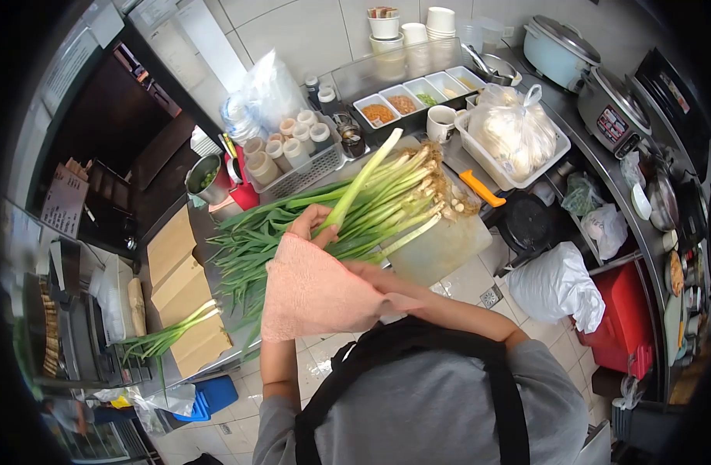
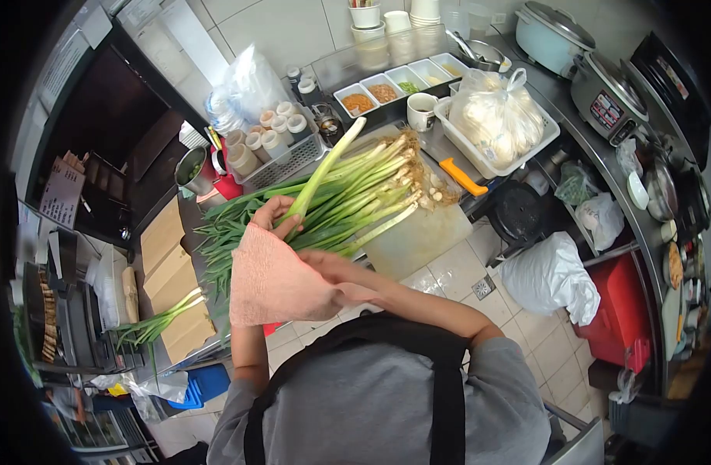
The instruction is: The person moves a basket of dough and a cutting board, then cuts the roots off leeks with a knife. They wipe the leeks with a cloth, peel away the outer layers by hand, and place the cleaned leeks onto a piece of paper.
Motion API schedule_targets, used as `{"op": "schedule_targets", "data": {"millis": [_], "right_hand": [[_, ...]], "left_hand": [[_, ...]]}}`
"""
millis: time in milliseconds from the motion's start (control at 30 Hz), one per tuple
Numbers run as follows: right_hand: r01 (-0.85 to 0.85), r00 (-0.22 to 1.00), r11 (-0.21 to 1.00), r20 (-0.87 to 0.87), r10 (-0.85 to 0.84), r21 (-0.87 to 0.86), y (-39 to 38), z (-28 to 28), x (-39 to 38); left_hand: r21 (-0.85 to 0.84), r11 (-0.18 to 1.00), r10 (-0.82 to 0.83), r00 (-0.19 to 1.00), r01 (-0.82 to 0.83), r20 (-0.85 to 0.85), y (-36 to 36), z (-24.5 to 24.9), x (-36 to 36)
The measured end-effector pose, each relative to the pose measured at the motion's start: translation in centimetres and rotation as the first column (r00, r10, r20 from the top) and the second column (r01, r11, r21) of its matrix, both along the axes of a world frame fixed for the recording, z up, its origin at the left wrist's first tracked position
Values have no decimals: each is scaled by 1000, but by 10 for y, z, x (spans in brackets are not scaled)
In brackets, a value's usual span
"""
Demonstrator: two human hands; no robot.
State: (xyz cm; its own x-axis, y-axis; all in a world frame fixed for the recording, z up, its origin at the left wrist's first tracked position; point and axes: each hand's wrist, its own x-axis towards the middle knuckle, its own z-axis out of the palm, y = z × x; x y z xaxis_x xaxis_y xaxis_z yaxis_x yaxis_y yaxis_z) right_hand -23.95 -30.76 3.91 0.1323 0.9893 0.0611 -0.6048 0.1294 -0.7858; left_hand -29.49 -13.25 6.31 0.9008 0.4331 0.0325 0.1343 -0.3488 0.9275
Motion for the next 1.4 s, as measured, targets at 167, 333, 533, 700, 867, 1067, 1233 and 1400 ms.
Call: {"op": "schedule_targets", "data": {"millis": [167,333,533,700,867,1067,1233,1400], "right_hand": [[-393,915,901,-21,404,184,7,-8,5],[-26,997,967,81,5,252,-32,59,26],[203,959,920,123,-256,334,-82,91,67],[332,877,886,238,-416,324,-98,100,82],[377,824,868,310,-474,324,-112,110,77],[438,804,870,334,-492,228,-68,86,60],[672,523,714,556,-646,197,-20,83,36],[871,414,472,314,-855,138,26,56,39]], "left_hand": [[-442,873,-203,977,207,57,16,2,9],[-544,816,-199,979,195,54,3,22,7],[-202,941,-292,954,273,-72,10,9,20],[-543,795,-318,948,271,8,18,27,17],[-525,808,-318,948,269,-4,13,51,17],[-253,929,-241,959,272,148,-16,52,16],[252,967,-64,996,47,61,-69,89,4],[891,410,92,981,-195,172,-111,51,12]]}}
